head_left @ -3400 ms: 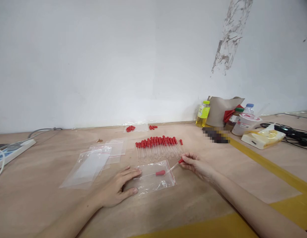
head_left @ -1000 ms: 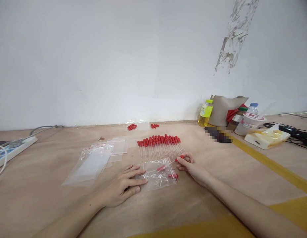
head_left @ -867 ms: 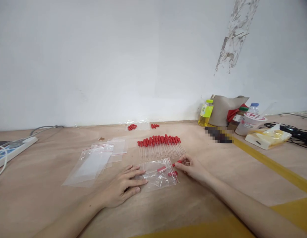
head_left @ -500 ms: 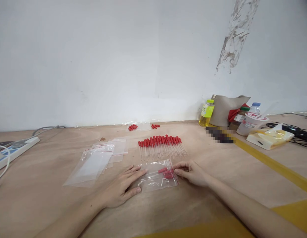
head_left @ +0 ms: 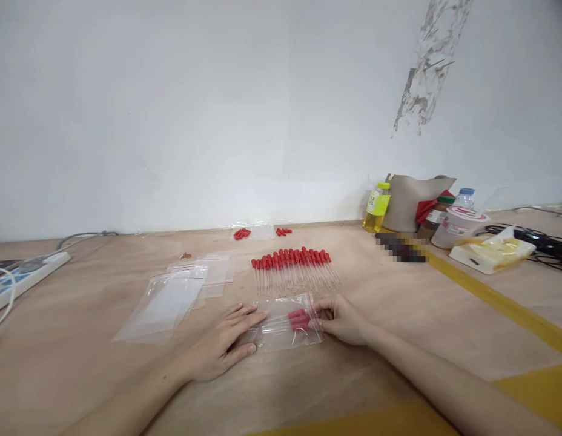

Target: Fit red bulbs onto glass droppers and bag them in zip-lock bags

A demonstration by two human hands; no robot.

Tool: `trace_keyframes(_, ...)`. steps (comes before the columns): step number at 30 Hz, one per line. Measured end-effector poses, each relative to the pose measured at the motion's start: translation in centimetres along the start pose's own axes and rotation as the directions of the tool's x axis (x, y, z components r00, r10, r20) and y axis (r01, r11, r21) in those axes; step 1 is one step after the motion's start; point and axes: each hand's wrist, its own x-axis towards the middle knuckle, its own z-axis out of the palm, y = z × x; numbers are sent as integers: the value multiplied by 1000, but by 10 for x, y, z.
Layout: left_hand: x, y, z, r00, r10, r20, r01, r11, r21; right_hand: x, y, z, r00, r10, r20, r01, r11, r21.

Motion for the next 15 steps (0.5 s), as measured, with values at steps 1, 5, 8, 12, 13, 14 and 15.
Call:
trace_keyframes(1,0,0,0,1000,3,0,-3,1000,-6,0,0,0,1000,-23,-20,21,998,-66)
trace_keyframes(5,1,0,-1,999,18,26,-18,1000,-16,0,4,-6,997,-74,-20,67,966,-248)
trace_keyframes(8,3,-1,-2,998,40,41,-39,999,-26,6,12,-23,975,-48,-217,-18,956,-293)
trace_keyframes(12,3,-1,-3,998,59,17,-58,997,-54,24,27,-65,795,12,-606,-266,905,-331)
trace_keyframes(13,2,-1,-3,998,58,13,-57,997,-59,30,30,-77,741,51,-670,-343,886,-312)
trace_keyframes(14,2,-1,-3,998,56,12,-55,997,-62,36,32,-87,685,101,-722,-406,875,-262)
trace_keyframes(15,2,-1,-3,999,52,11,-51,997,-65,42,34,-96,668,132,-732,-429,872,-235)
